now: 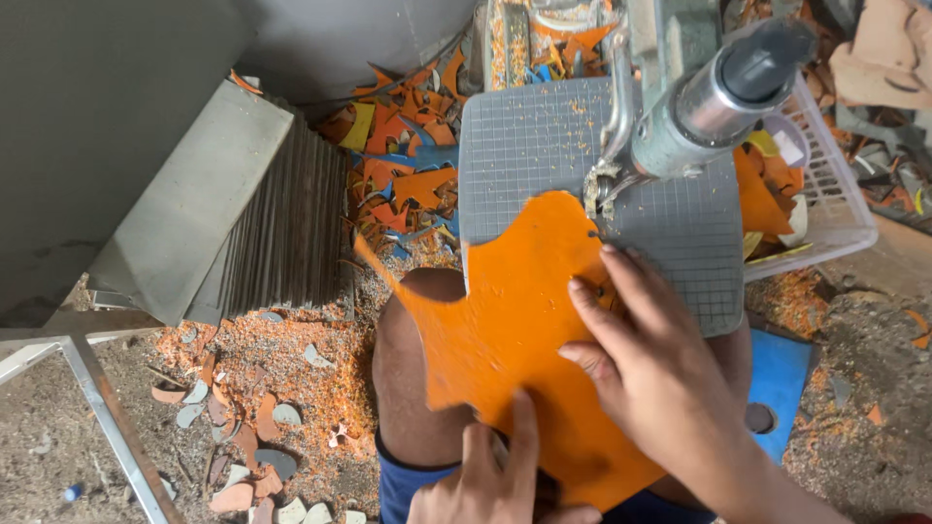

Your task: The person uses a vertical cutting machine to cut an orange plastic sheet into a complex shape. They guide the sheet with both hands along a marked path, rotating it as needed to follow the design. The cut piece is separated from the main sheet and placed aside.

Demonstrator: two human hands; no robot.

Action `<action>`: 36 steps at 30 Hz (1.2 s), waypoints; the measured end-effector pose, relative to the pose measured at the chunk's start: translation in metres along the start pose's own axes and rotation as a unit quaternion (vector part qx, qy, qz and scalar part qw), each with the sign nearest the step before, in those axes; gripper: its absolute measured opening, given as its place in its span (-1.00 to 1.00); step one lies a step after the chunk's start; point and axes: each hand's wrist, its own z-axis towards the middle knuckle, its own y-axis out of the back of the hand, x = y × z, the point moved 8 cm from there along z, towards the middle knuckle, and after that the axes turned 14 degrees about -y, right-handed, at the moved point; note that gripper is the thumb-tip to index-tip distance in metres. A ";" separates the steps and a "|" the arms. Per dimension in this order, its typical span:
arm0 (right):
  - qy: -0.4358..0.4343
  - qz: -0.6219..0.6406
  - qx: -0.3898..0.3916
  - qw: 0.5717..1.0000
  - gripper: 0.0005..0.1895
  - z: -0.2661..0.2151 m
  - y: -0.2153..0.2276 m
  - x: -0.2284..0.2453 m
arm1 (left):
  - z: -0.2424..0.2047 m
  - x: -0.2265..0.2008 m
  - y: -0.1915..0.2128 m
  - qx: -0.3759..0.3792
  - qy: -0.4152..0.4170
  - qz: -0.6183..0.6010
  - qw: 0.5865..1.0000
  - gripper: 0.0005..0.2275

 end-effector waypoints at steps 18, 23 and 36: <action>-0.017 0.004 0.043 0.999 -0.57 -0.016 0.001 -0.030 | 0.075 0.040 0.044 -0.105 -0.228 -0.011 0.968 -0.44; -0.024 0.002 0.047 0.999 -0.57 -0.013 0.002 -0.034 | 0.080 0.040 0.041 -0.106 -0.225 -0.018 0.968 -0.43; -0.009 0.010 0.047 0.999 -0.59 -0.007 0.004 -0.038 | 0.082 0.039 0.039 -0.104 -0.222 -0.031 0.969 -0.41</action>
